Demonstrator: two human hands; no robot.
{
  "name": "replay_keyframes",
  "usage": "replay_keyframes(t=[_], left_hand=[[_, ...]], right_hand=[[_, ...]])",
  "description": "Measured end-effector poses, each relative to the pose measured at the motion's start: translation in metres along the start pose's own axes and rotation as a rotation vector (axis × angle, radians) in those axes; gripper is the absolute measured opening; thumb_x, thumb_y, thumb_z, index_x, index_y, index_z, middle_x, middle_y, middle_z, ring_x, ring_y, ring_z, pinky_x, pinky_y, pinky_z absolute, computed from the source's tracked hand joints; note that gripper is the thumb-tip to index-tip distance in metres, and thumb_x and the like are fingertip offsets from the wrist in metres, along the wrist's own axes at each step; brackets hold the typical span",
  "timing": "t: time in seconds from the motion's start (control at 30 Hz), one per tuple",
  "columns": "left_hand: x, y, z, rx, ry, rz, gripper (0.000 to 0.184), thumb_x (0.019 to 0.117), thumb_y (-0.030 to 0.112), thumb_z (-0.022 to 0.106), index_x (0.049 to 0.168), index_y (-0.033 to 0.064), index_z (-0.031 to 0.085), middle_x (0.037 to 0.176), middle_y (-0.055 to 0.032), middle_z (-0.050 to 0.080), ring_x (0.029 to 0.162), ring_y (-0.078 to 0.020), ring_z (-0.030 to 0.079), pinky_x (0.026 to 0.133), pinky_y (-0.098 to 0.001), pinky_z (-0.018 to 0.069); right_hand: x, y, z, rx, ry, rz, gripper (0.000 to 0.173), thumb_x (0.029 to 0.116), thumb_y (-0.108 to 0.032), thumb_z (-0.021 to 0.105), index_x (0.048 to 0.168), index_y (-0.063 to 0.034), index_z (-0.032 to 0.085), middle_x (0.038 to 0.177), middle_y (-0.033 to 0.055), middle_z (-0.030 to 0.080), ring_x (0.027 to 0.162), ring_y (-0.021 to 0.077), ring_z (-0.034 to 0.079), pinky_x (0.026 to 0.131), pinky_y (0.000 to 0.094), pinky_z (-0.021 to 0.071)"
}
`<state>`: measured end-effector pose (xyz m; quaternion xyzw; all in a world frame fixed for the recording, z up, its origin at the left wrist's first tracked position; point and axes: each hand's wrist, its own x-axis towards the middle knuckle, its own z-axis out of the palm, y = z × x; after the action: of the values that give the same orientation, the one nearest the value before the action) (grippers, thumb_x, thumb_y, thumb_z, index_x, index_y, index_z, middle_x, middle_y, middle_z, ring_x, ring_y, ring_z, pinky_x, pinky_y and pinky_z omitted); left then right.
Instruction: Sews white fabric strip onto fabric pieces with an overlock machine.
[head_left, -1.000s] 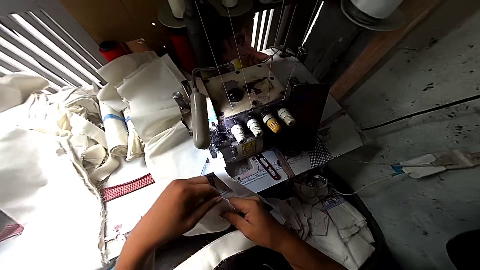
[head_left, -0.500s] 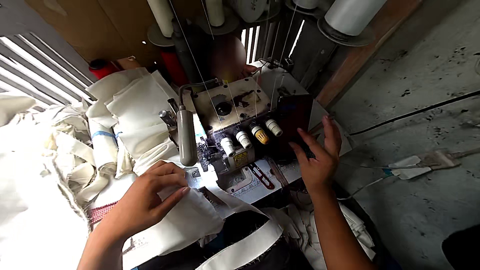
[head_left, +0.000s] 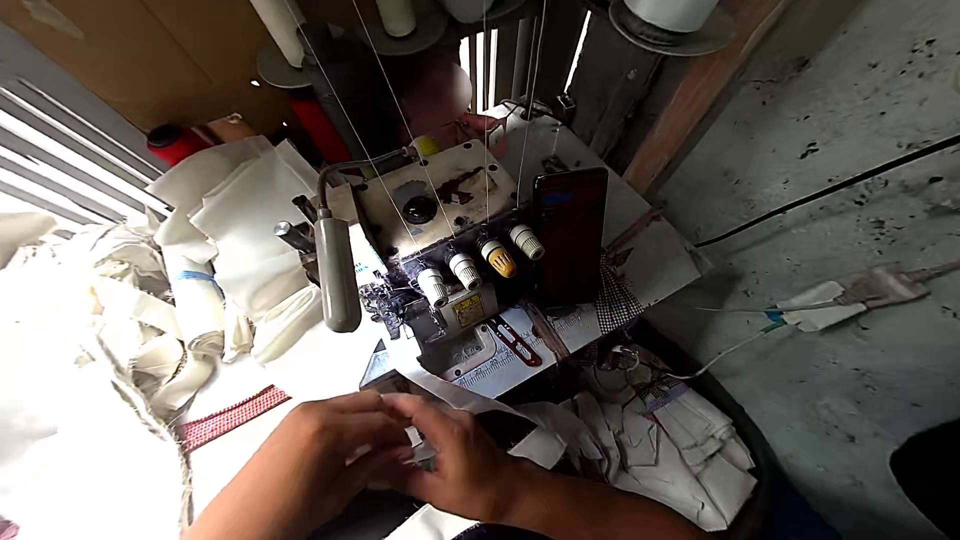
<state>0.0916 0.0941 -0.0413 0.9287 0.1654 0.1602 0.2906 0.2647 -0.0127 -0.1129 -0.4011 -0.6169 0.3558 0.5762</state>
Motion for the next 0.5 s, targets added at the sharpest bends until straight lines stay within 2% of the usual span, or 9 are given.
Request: replay_keyframes(t=[0.07, 0.1, 0.13, 0.23, 0.27, 0.33, 0.4, 0.47, 0.5], left_hand=[[0.004, -0.014, -0.001, 0.002, 0.008, -0.028, 0.031, 0.0997, 0.044, 0.062, 0.09, 0.0183, 0.077, 0.081, 0.0074, 0.067, 0.073, 0.0033, 0.061, 0.064, -0.0154, 0.0501], [0.005, -0.023, -0.003, 0.016, 0.02, -0.05, 0.032, 0.0993, 0.045, 0.062, 0.09, 0.0187, 0.077, 0.082, 0.0083, 0.068, 0.074, 0.0036, 0.062, 0.065, -0.016, 0.0515], [0.005, -0.031, -0.006, 0.033, 0.039, -0.068, 0.032, 0.0985, 0.046, 0.062, 0.09, 0.0196, 0.078, 0.083, 0.0094, 0.07, 0.077, 0.0034, 0.063, 0.069, -0.0174, 0.0527], [0.008, -0.049, -0.015, 0.014, 0.067, -0.078, 0.03, 0.0969, 0.046, 0.065, 0.09, 0.0206, 0.079, 0.087, 0.0109, 0.072, 0.087, 0.0013, 0.065, 0.08, -0.0218, 0.0535], [0.011, -0.054, -0.018, -0.007, 0.069, -0.082, 0.029, 0.0966, 0.046, 0.066, 0.09, 0.0213, 0.079, 0.088, 0.012, 0.073, 0.088, 0.0018, 0.066, 0.081, -0.0215, 0.0542], [0.017, -0.06, -0.025, -0.015, 0.087, -0.096, 0.024, 0.0942, 0.044, 0.069, 0.089, 0.0226, 0.08, 0.088, 0.014, 0.074, 0.085, 0.0028, 0.067, 0.08, -0.0215, 0.0565], [0.024, -0.055, -0.027, 0.049, 0.138, -0.121, 0.018, 0.0881, 0.04, 0.074, 0.087, 0.0225, 0.08, 0.086, 0.0142, 0.074, 0.084, 0.0021, 0.068, 0.078, -0.0234, 0.0573], [0.025, -0.045, -0.024, 0.12, 0.218, -0.162, 0.017, 0.0815, 0.036, 0.08, 0.088, 0.0199, 0.079, 0.092, 0.0104, 0.074, 0.092, -0.0032, 0.068, 0.085, -0.0283, 0.0568], [0.023, -0.039, -0.021, 0.164, 0.259, -0.179, 0.018, 0.0806, 0.034, 0.082, 0.089, 0.019, 0.078, 0.097, 0.0074, 0.072, 0.098, -0.0081, 0.066, 0.089, -0.0321, 0.0553]], right_hand=[[-0.005, 0.009, 0.011, 0.01, 0.024, 0.151, 0.028, 0.0928, -0.012, 0.073, 0.114, 0.0057, 0.069, 0.094, 0.0126, 0.075, 0.086, 0.0134, 0.073, 0.078, 0.0315, 0.0601], [-0.01, 0.012, 0.013, 0.011, 0.02, 0.209, 0.02, 0.0963, -0.013, 0.069, 0.107, 0.0034, 0.071, 0.087, 0.0106, 0.074, 0.079, 0.0126, 0.072, 0.073, 0.032, 0.06], [-0.014, 0.015, 0.013, 0.013, 0.005, 0.252, 0.019, 0.0993, -0.015, 0.065, 0.105, 0.002, 0.071, 0.085, 0.0097, 0.074, 0.079, 0.0122, 0.072, 0.073, 0.0325, 0.0602], [-0.028, 0.021, 0.009, 0.032, -0.014, 0.322, 0.022, 0.1031, -0.014, 0.058, 0.111, 0.0023, 0.071, 0.091, 0.01, 0.074, 0.085, 0.0114, 0.072, 0.079, 0.0317, 0.06], [-0.031, 0.021, 0.008, 0.034, -0.002, 0.334, 0.021, 0.103, -0.013, 0.058, 0.111, 0.002, 0.071, 0.09, 0.0093, 0.074, 0.084, 0.0105, 0.072, 0.078, 0.0307, 0.0602], [-0.034, 0.02, 0.006, 0.0, 0.042, 0.342, 0.018, 0.1018, -0.014, 0.06, 0.105, 0.0, 0.071, 0.08, 0.0058, 0.071, 0.072, 0.0075, 0.068, 0.067, 0.0276, 0.0579], [-0.038, 0.021, 0.004, -0.097, 0.049, 0.331, 0.019, 0.1024, -0.016, 0.058, 0.104, -0.0013, 0.07, 0.074, 0.0035, 0.067, 0.063, 0.0062, 0.063, 0.06, 0.0256, 0.055], [-0.043, 0.02, 0.001, -0.237, -0.04, 0.287, 0.021, 0.1033, -0.016, 0.055, 0.106, -0.0018, 0.071, 0.076, 0.0047, 0.069, 0.067, 0.0088, 0.066, 0.063, 0.0273, 0.0568], [-0.045, 0.018, -0.005, -0.293, -0.106, 0.243, 0.021, 0.1032, -0.015, 0.055, 0.106, -0.0019, 0.071, 0.081, 0.006, 0.071, 0.073, 0.0107, 0.069, 0.069, 0.0286, 0.0588]])
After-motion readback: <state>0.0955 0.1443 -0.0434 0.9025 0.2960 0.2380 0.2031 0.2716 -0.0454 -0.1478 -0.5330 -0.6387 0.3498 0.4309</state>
